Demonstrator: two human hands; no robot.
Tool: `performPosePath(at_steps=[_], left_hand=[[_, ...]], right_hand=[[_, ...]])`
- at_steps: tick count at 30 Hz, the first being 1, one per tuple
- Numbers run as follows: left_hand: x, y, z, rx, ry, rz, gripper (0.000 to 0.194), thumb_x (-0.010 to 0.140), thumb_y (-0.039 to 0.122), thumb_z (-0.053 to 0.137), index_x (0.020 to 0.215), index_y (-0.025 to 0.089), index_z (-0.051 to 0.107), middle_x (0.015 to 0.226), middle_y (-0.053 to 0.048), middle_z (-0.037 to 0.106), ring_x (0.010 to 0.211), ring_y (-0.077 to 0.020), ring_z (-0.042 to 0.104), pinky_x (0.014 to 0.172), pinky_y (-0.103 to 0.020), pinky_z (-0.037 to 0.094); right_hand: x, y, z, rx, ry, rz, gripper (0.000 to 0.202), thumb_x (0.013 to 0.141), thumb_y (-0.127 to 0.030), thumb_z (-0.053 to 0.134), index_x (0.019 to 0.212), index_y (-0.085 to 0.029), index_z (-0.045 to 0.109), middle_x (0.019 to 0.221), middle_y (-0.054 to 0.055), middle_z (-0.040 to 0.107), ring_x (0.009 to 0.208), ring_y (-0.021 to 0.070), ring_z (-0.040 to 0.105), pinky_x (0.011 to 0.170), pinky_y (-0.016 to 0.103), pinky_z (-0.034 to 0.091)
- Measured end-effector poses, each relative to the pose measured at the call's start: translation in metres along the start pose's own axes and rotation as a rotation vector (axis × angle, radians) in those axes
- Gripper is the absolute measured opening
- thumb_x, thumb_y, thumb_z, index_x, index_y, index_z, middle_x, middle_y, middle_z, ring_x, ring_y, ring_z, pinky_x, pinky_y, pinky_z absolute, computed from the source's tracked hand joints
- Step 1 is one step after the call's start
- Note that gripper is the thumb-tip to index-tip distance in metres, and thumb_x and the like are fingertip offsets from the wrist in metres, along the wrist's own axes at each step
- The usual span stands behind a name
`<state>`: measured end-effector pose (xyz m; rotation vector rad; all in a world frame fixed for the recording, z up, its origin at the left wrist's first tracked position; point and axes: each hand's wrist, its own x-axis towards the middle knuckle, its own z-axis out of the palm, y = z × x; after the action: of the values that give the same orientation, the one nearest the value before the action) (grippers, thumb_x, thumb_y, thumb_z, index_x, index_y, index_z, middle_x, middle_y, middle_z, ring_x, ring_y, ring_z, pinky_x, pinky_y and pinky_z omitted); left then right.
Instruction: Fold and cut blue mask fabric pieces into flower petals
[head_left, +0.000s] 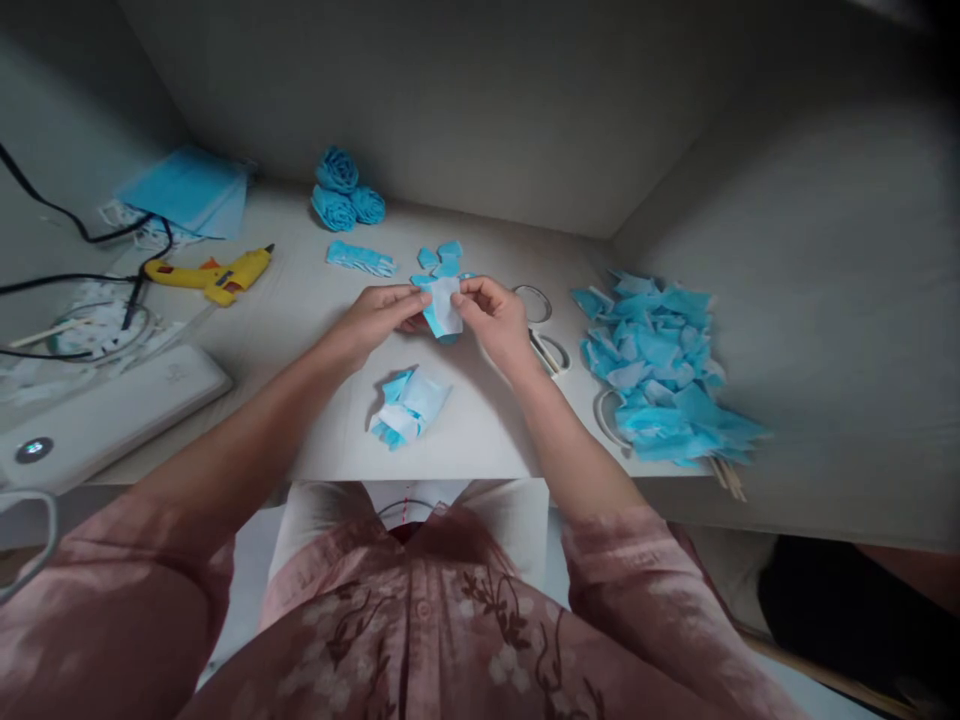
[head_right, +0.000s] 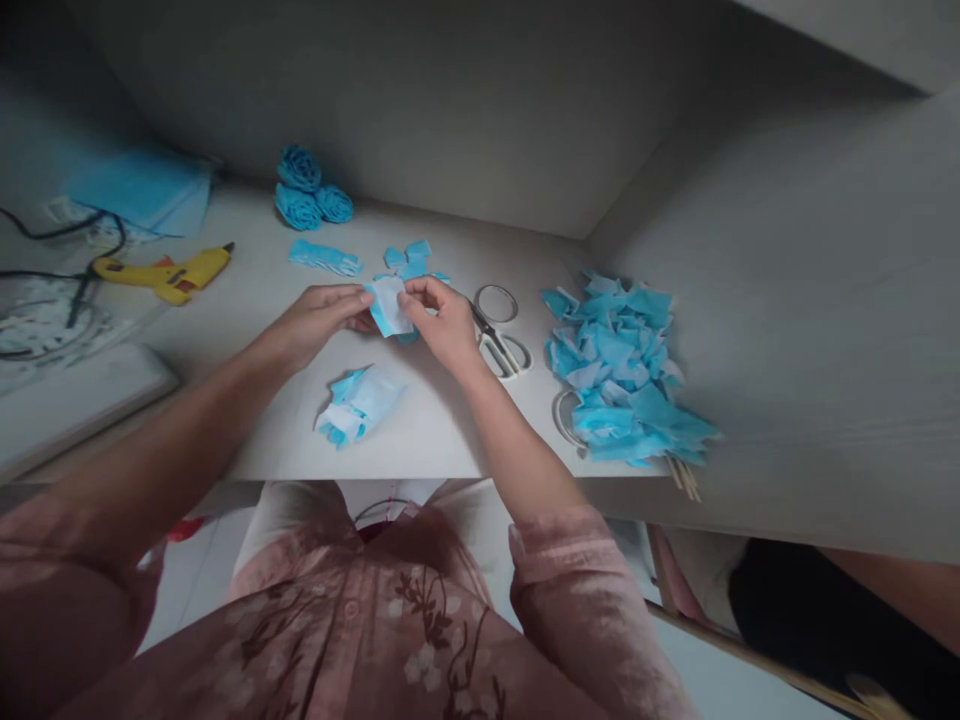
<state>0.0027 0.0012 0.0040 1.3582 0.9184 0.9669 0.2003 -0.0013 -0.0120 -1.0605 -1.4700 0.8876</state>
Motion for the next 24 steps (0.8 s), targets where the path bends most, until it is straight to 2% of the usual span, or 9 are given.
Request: performPosePath(at_steps=[4,7,14,17,21,24], left_hand=[[0.000,0.000,0.002,0.024,0.045,-0.018,0.049,0.065,0.061,0.090,0.071,0.016,0.072,0.073,-0.004,0.073,0.072,-0.0164,0.065,0.073,-0.030,0.048],[-0.001,-0.002,0.004,0.025,0.098,-0.019,0.047,0.063,0.057,0.091,0.062,0.016,0.068,0.065,-0.003,0.070,0.065,-0.0144,0.061,0.069,-0.029,0.047],[0.000,-0.006,0.003,-0.081,0.150,-0.029,0.025,0.080,0.033,0.080,0.066,0.015,0.069,0.065,-0.003,0.070,0.064,-0.0131,0.063,0.069,-0.027,0.048],[0.000,-0.005,0.003,-0.150,0.158,-0.031,0.023,0.083,0.030,0.079,0.069,0.014,0.070,0.064,-0.003,0.069,0.062,-0.0124,0.063,0.066,-0.026,0.046],[-0.001,0.001,0.006,-0.283,0.185,-0.045,0.021,0.083,0.027,0.079,0.071,0.013,0.069,0.067,-0.004,0.070,0.063,-0.0123,0.064,0.067,-0.026,0.047],[-0.002,0.006,0.009,-0.356,0.209,-0.070,0.021,0.084,0.027,0.079,0.073,0.014,0.067,0.069,-0.004,0.071,0.063,-0.0125,0.065,0.067,-0.026,0.048]], right_hand=[[-0.003,-0.006,-0.001,-0.072,-0.034,-0.024,0.026,0.084,-0.046,0.072,0.088,-0.021,0.071,0.085,0.000,0.073,0.083,0.0149,0.068,0.083,0.030,0.052],[-0.004,-0.005,-0.001,-0.066,-0.036,-0.021,0.029,0.086,-0.047,0.071,0.096,-0.020,0.075,0.091,0.001,0.077,0.086,0.0159,0.070,0.084,0.031,0.054],[0.000,0.003,-0.004,-0.050,-0.038,-0.007,0.057,0.093,-0.071,0.061,0.118,-0.024,0.078,0.111,0.004,0.081,0.103,0.0195,0.074,0.099,0.036,0.057],[-0.001,0.003,-0.003,-0.075,-0.057,0.012,0.061,0.095,-0.072,0.057,0.130,-0.024,0.072,0.124,0.007,0.078,0.113,0.0222,0.073,0.103,0.039,0.058],[-0.005,-0.001,-0.004,-0.204,-0.026,-0.150,0.058,0.099,-0.058,0.054,0.144,-0.022,0.057,0.135,0.012,0.073,0.126,0.0251,0.068,0.108,0.043,0.057],[-0.006,-0.005,-0.006,-0.399,0.000,-0.334,0.048,0.099,-0.046,0.054,0.142,-0.025,0.056,0.146,0.012,0.067,0.138,0.0277,0.061,0.115,0.048,0.052]])
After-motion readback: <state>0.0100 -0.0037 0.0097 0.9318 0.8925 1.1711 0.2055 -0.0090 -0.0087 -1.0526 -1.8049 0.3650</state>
